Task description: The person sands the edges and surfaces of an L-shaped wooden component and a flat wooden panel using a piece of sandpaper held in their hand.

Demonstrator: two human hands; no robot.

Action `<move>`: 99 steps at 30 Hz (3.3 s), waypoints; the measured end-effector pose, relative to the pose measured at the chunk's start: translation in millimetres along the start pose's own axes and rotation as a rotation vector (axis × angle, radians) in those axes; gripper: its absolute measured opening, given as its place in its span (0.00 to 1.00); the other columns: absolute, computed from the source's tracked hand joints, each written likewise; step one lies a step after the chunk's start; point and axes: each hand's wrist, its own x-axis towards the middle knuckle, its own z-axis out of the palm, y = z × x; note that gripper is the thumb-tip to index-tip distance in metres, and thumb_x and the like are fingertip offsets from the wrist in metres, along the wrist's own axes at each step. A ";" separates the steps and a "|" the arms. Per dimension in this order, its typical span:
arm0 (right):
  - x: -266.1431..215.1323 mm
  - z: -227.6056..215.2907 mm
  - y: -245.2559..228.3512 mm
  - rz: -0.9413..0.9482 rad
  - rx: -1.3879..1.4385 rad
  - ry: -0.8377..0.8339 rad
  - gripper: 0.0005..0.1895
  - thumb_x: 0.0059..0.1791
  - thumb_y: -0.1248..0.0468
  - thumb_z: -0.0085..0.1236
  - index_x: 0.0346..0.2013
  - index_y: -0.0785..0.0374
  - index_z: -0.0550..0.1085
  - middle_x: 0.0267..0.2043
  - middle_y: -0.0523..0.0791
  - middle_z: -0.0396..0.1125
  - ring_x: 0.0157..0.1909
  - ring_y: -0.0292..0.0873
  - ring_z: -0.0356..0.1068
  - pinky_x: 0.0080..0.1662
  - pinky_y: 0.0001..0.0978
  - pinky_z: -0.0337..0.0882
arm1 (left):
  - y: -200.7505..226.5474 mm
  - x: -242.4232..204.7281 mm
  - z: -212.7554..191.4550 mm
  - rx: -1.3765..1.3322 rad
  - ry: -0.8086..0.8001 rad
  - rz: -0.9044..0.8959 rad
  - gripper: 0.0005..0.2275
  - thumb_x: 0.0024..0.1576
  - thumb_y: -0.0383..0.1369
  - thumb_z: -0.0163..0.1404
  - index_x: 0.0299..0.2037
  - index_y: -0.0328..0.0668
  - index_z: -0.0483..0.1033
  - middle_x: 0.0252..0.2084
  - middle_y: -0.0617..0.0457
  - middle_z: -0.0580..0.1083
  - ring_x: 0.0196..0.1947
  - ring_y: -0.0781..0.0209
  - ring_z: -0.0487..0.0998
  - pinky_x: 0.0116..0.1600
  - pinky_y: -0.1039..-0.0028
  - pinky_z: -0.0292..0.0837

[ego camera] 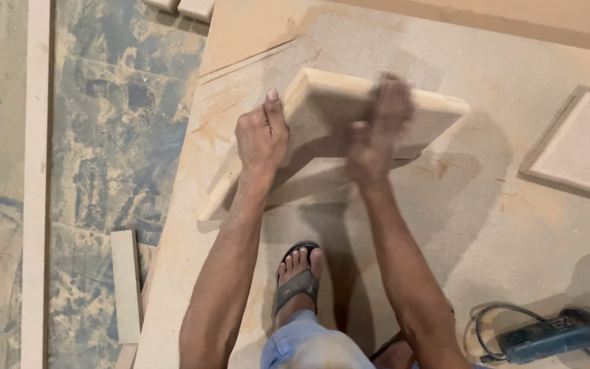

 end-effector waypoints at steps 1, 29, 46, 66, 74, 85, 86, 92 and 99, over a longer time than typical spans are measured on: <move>-2.8 -5.2 6.2 0.023 0.004 0.066 0.38 0.62 0.40 0.25 0.81 0.58 0.44 0.85 0.48 0.37 0.86 0.50 0.31 0.83 0.49 0.28 | 0.9 -2.0 1.1 0.005 -0.007 -0.013 0.28 0.70 0.44 0.35 0.25 0.31 0.78 0.22 0.32 0.72 0.24 0.33 0.76 0.33 0.50 0.69; 8.4 -3.4 -25.9 -0.123 -0.111 -0.034 0.35 0.60 0.44 0.37 0.75 0.64 0.55 0.77 0.52 0.52 0.81 0.54 0.46 0.78 0.57 0.33 | 9.4 -7.6 -2.6 0.028 0.012 -0.035 0.25 0.70 0.41 0.37 0.27 0.31 0.78 0.22 0.33 0.73 0.23 0.33 0.76 0.31 0.51 0.69; -16.5 13.8 -54.8 -0.105 0.112 0.014 0.41 0.61 0.37 0.28 0.79 0.62 0.45 0.82 0.50 0.41 0.86 0.53 0.35 0.80 0.50 0.31 | 11.7 -12.7 3.6 0.041 -0.003 0.046 0.25 0.71 0.40 0.38 0.25 0.31 0.76 0.20 0.33 0.71 0.21 0.34 0.74 0.31 0.51 0.68; -15.7 23.5 -48.4 -0.125 -0.004 0.108 0.38 0.60 0.38 0.21 0.80 0.51 0.42 0.84 0.42 0.36 0.84 0.43 0.32 0.81 0.47 0.29 | 23.6 -20.8 -7.5 -0.099 -0.067 0.078 0.25 0.72 0.38 0.35 0.26 0.32 0.75 0.20 0.37 0.71 0.19 0.38 0.73 0.28 0.54 0.66; -15.6 1.4 -27.5 0.051 0.252 0.154 0.38 0.63 0.38 0.23 0.80 0.57 0.37 0.84 0.46 0.30 0.86 0.45 0.33 0.82 0.44 0.37 | 25.8 -19.6 -1.2 -0.012 0.005 0.099 0.24 0.73 0.38 0.37 0.25 0.30 0.73 0.20 0.35 0.69 0.20 0.37 0.72 0.28 0.53 0.63; -32.2 -46.5 93.0 0.268 0.003 0.171 0.32 0.62 0.44 0.25 0.74 0.60 0.58 0.77 0.48 0.56 0.81 0.47 0.50 0.78 0.46 0.42 | 9.2 -29.4 -21.2 -0.020 -0.007 0.260 0.22 0.74 0.35 0.36 0.28 0.29 0.73 0.21 0.39 0.69 0.21 0.41 0.72 0.30 0.57 0.65; -30.7 -42.9 80.8 0.229 0.077 0.181 0.33 0.61 0.44 0.24 0.73 0.58 0.61 0.74 0.46 0.59 0.78 0.44 0.54 0.76 0.43 0.47 | 9.3 -29.0 -23.5 -0.030 0.018 0.321 0.22 0.75 0.34 0.36 0.31 0.29 0.74 0.23 0.40 0.70 0.22 0.43 0.73 0.31 0.58 0.66; -42.7 0.2 -0.7 -0.028 0.106 0.129 0.29 0.64 0.48 0.24 0.72 0.65 0.54 0.76 0.52 0.54 0.82 0.53 0.46 0.79 0.51 0.37 | 0.3 -8.6 -22.2 -0.058 -0.017 0.302 0.19 0.74 0.32 0.35 0.36 0.29 0.77 0.20 0.46 0.68 0.20 0.50 0.74 0.29 0.61 0.65; -18.4 -51.6 99.9 0.374 0.089 0.103 0.32 0.64 0.49 0.25 0.76 0.67 0.54 0.79 0.56 0.50 0.83 0.55 0.44 0.81 0.52 0.41 | -2.4 -7.3 -17.8 -0.081 0.009 0.277 0.20 0.73 0.32 0.35 0.32 0.28 0.73 0.18 0.45 0.64 0.18 0.52 0.68 0.28 0.61 0.58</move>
